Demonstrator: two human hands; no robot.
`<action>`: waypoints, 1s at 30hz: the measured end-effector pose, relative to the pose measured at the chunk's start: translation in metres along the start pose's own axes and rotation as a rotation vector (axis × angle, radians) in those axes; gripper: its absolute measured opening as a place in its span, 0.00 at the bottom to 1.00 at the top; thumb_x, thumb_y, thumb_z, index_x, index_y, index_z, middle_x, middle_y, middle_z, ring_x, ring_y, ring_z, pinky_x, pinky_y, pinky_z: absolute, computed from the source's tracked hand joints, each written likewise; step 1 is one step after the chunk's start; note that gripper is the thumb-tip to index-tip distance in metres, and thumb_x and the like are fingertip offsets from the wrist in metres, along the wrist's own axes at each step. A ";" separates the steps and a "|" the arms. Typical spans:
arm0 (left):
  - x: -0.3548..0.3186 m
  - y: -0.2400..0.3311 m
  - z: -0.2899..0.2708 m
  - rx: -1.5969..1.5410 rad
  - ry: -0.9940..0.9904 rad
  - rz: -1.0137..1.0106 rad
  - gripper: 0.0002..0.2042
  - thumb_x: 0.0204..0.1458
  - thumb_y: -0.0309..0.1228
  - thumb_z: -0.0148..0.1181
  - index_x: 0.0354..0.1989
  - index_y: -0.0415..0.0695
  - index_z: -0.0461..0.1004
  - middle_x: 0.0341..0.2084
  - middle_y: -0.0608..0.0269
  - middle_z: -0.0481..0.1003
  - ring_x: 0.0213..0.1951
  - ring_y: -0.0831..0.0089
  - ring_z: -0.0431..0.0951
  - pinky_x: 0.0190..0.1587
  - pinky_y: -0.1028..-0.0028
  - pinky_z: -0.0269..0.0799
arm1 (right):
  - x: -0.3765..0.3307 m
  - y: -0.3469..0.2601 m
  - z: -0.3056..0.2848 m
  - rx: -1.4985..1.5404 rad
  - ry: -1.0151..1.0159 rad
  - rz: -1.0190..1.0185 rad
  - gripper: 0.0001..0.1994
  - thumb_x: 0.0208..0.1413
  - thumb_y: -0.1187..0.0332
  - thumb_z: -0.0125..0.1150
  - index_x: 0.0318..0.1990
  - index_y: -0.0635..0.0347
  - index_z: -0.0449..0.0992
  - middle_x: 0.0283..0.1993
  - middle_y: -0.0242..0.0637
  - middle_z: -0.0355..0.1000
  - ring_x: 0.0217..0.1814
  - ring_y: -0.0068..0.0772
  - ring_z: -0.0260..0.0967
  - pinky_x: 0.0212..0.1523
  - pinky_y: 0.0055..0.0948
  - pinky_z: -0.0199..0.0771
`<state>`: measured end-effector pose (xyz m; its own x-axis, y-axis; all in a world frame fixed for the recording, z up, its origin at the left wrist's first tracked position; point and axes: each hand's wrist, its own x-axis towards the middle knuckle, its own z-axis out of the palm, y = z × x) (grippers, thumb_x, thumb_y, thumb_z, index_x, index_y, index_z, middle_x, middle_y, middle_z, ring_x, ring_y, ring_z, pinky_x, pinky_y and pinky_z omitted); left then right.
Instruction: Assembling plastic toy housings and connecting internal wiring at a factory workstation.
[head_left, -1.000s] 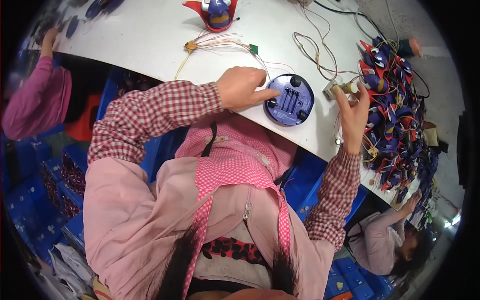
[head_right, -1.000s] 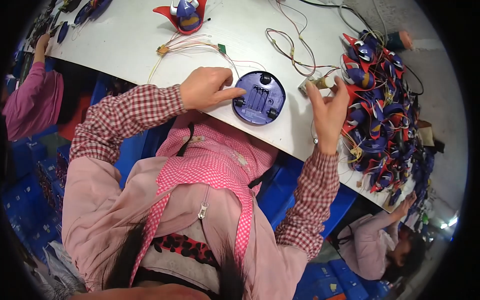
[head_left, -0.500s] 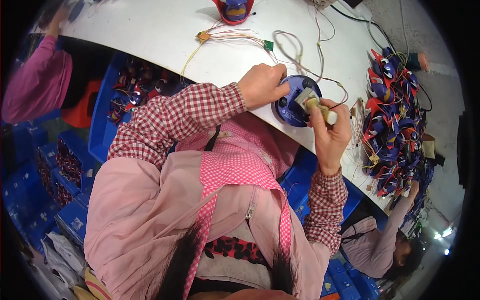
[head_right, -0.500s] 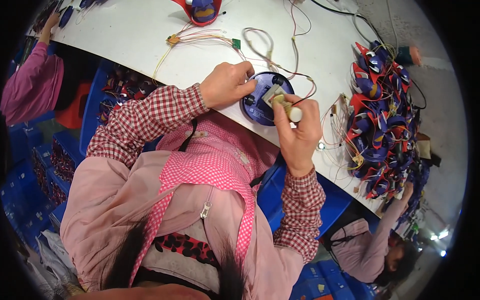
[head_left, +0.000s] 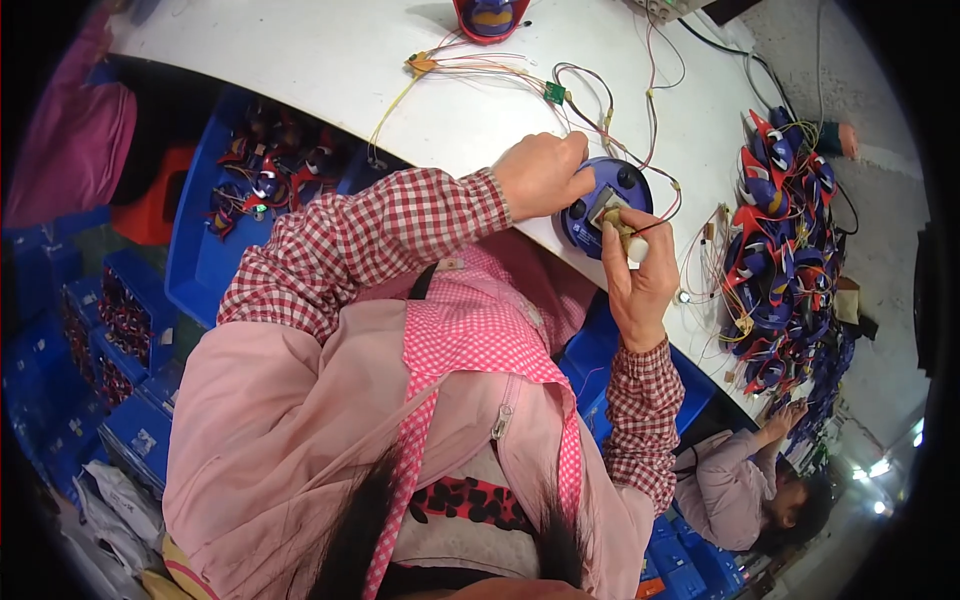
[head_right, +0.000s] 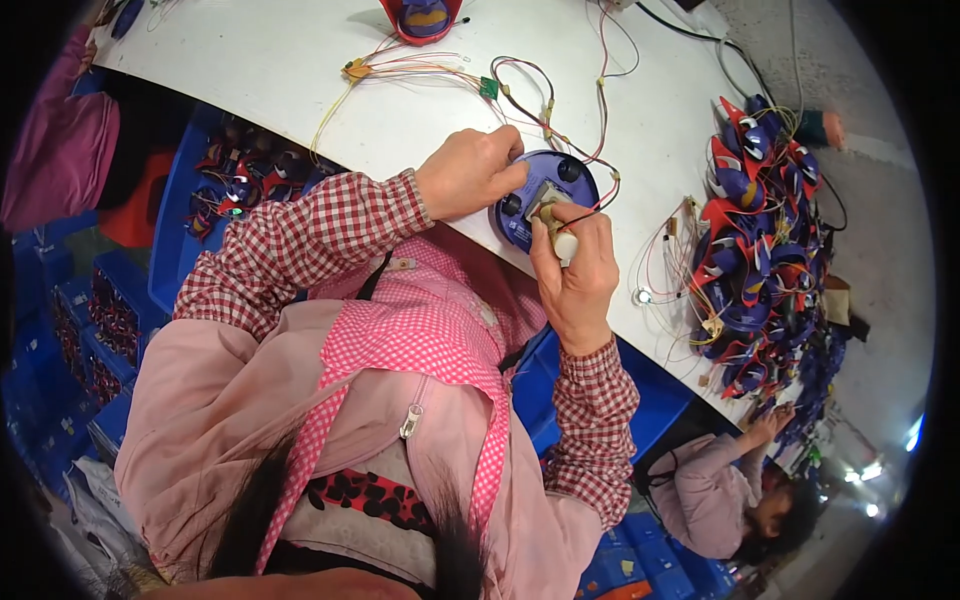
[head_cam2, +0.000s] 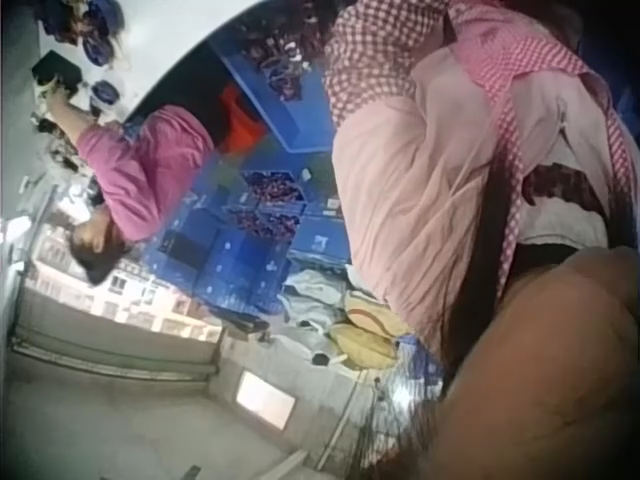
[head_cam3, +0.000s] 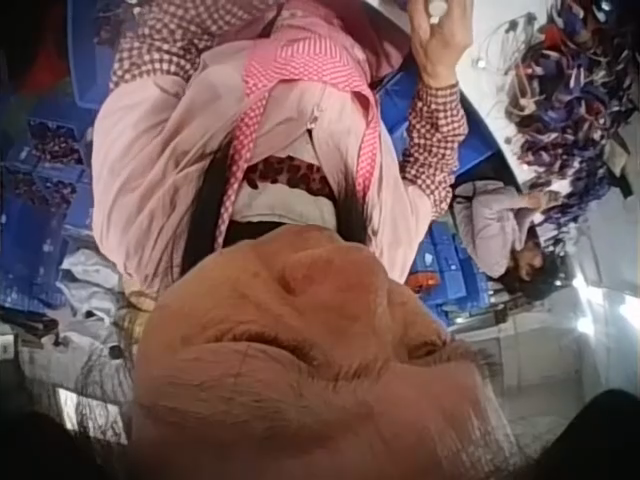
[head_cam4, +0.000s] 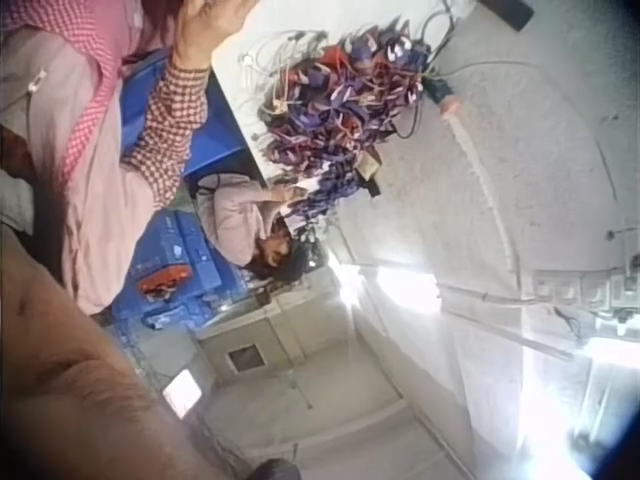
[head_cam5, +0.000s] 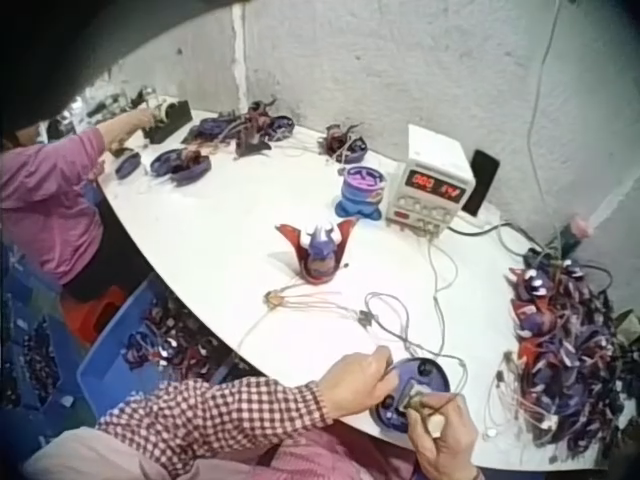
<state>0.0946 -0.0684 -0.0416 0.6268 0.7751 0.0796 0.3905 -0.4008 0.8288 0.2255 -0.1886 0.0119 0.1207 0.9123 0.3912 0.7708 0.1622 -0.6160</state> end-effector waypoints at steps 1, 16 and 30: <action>0.000 -0.001 0.001 0.014 0.014 0.000 0.13 0.49 0.35 0.53 0.30 0.34 0.69 0.18 0.46 0.73 0.24 0.50 0.76 0.29 0.60 0.71 | 0.002 -0.001 -0.001 0.004 -0.018 0.001 0.09 0.47 0.77 0.63 0.36 0.65 0.71 0.36 0.42 0.71 0.33 0.36 0.71 0.32 0.27 0.70; -0.018 0.006 -0.019 0.038 0.000 0.080 0.13 0.51 0.35 0.56 0.37 0.36 0.70 0.17 0.49 0.72 0.22 0.56 0.75 0.26 0.64 0.70 | 0.025 0.019 -0.009 0.092 -0.103 0.177 0.07 0.49 0.75 0.61 0.33 0.65 0.70 0.28 0.36 0.69 0.27 0.24 0.66 0.29 0.22 0.66; -0.053 -0.088 -0.138 0.459 0.494 0.104 0.13 0.51 0.33 0.57 0.39 0.36 0.73 0.26 0.57 0.69 0.28 0.69 0.72 0.31 0.74 0.69 | 0.050 -0.039 0.049 -0.036 -0.152 0.030 0.20 0.50 0.74 0.59 0.51 0.67 0.65 0.42 0.47 0.61 0.36 0.39 0.65 0.36 0.32 0.67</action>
<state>-0.0661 -0.0072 -0.0426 0.3375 0.8096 0.4803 0.6594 -0.5674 0.4932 0.1712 -0.1313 0.0220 0.0503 0.9633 0.2637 0.7905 0.1230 -0.6000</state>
